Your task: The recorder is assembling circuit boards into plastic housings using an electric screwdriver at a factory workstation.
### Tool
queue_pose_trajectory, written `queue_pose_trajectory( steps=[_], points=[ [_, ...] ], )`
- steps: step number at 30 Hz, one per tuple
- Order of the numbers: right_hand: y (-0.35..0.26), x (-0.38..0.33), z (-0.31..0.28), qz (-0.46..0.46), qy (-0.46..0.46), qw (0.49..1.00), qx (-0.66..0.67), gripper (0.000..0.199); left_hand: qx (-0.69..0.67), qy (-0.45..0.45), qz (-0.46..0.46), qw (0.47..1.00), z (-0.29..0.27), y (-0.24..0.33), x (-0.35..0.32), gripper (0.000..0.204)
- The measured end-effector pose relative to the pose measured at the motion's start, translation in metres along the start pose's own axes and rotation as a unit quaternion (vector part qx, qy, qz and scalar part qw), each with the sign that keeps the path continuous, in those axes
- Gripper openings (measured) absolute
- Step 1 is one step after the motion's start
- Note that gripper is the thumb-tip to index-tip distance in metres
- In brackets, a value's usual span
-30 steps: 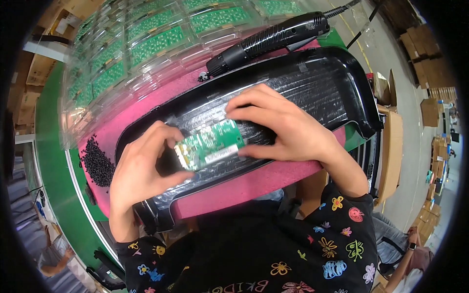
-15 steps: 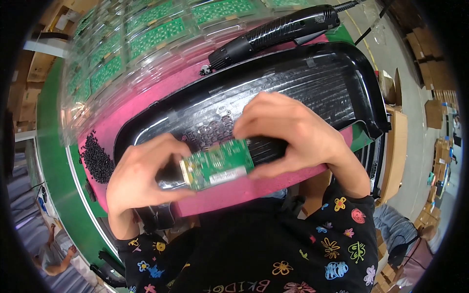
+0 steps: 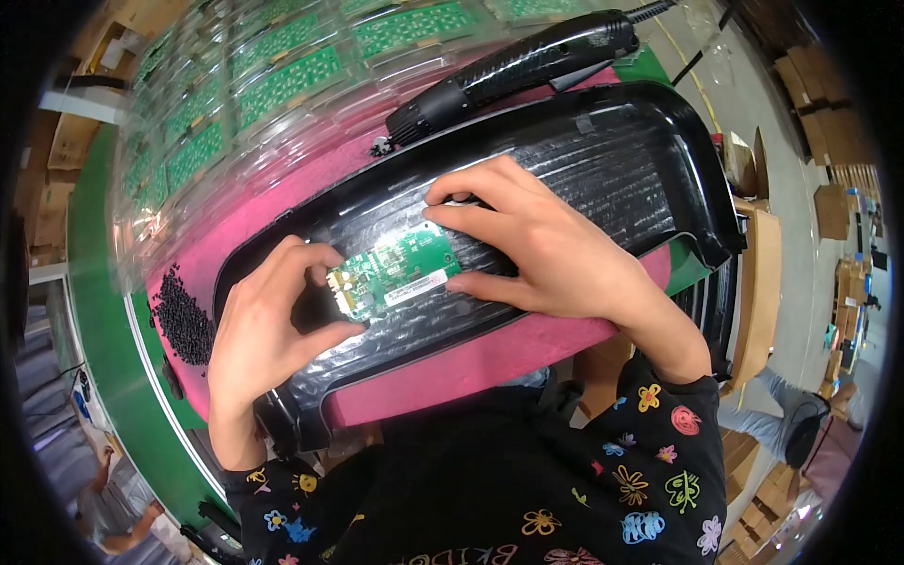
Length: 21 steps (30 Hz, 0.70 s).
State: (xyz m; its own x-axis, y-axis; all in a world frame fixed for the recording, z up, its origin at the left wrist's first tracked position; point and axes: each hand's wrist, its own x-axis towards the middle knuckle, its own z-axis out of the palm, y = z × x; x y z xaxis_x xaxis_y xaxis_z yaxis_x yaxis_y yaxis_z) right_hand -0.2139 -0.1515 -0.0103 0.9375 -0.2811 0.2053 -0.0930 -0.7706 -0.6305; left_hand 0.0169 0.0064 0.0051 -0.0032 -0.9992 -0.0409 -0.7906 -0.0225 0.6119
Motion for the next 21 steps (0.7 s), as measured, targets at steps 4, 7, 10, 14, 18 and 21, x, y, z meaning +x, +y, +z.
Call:
queue_pose_trajectory(
  steps=[4, 7, 10, 14, 18, 21],
  points=[
    [0.007, -0.008, -0.003, -0.003, 0.002, 1.0, -0.008, 0.055, 0.005, -0.03, 0.001, 1.0, -0.001, 0.006, 0.011, 0.053],
    [0.008, -0.005, 0.002, -0.036, 0.007, 0.999, 0.012, 0.05, 0.014, -0.015, -0.035, 0.999, -0.004, 0.015, 0.001, 0.055],
    [0.012, -0.006, 0.011, -0.064, 0.034, 0.997, 0.038, 0.048, 0.022, -0.002, -0.068, 0.997, -0.001, 0.017, -0.006, 0.057],
    [0.012, -0.008, 0.007, -0.077, 0.045, 0.995, 0.036, 0.052, 0.018, -0.007, -0.047, 0.999, -0.001, 0.018, -0.002, 0.056],
    [0.005, -0.017, -0.008, -0.043, 0.11, 0.992, -0.048, 0.058, 0.011, -0.026, -0.015, 0.999, -0.003, 0.016, 0.004, 0.056],
    [0.0, -0.013, -0.042, 0.05, 0.255, 0.953, -0.155, 0.048, 0.008, -0.016, -0.032, 0.999, -0.01, 0.015, -0.005, 0.051]
  ],
)
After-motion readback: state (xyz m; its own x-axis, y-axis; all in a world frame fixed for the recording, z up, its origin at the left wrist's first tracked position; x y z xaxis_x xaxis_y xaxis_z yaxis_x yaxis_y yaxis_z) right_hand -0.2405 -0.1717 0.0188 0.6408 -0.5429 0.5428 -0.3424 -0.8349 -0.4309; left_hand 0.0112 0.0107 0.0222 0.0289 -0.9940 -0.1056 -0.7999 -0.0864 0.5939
